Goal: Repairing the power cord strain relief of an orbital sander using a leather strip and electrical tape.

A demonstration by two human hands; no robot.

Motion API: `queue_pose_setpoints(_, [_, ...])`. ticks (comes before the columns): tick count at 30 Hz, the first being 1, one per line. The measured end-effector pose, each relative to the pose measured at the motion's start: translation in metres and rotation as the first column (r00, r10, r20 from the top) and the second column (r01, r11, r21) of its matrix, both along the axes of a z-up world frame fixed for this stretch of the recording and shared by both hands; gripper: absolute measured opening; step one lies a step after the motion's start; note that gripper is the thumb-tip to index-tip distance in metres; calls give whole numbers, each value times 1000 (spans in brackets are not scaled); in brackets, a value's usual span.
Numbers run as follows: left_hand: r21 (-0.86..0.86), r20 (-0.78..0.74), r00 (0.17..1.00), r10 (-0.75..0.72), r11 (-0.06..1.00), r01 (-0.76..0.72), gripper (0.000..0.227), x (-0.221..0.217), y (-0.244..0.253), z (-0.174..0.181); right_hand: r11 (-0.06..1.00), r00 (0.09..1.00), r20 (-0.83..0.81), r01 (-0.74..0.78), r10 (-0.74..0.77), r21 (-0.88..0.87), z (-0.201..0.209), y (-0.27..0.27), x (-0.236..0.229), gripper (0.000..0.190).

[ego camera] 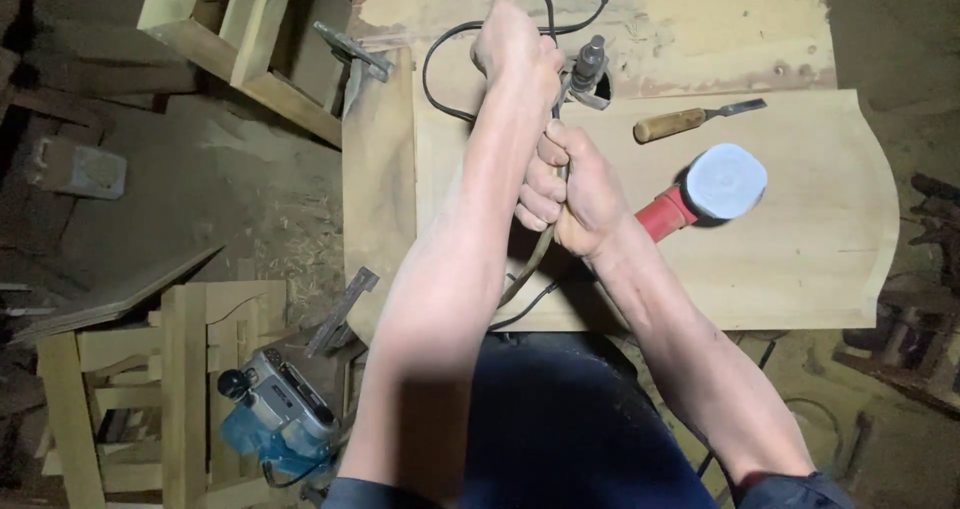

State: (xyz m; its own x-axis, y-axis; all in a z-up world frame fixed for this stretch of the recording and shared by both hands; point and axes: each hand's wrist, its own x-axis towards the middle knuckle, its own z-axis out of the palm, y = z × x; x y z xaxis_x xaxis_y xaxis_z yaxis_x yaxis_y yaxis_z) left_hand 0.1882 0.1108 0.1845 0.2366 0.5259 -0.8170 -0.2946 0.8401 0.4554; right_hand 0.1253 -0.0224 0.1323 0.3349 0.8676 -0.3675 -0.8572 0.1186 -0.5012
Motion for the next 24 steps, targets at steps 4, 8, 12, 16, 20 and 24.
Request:
queue_pose_setpoints(4, [-9, -80, 997, 2, 1000, -3, 19, -1, 1, -8, 997, 998, -29, 45, -47, -63, -3, -4, -9, 39])
queue_pose_setpoints(8, [287, 160, 971, -180, 949, 128, 38, 8, 29, -76, 973, 994, -5, 110, -113, -204, 2, 1, -6, 40])
queue_pose_setpoints(12, [518, -700, 524, -485, 160, 840, 60, -90, -12, -97, 940, 951, 33, 309, -308, -147, -34, -7, 25, 38])
queue_pose_setpoints(16, [684, -671, 504, -544, -192, 703, 35, -161, -87, -131, 911, 912, 118, 403, -393, -83, -65, -5, 49, 39])
queue_pose_setpoints(20, [612, -722, 522, -454, -68, 788, 24, -177, -102, -146, 861, 883, 82, 469, -463, -198, -71, 11, 47, 43])
queue_pose_setpoints(24, [527, -632, 464, -620, 95, 845, 33, -193, -92, -150, 821, 860, 72, 505, -505, -267, -102, 34, 54, 43])
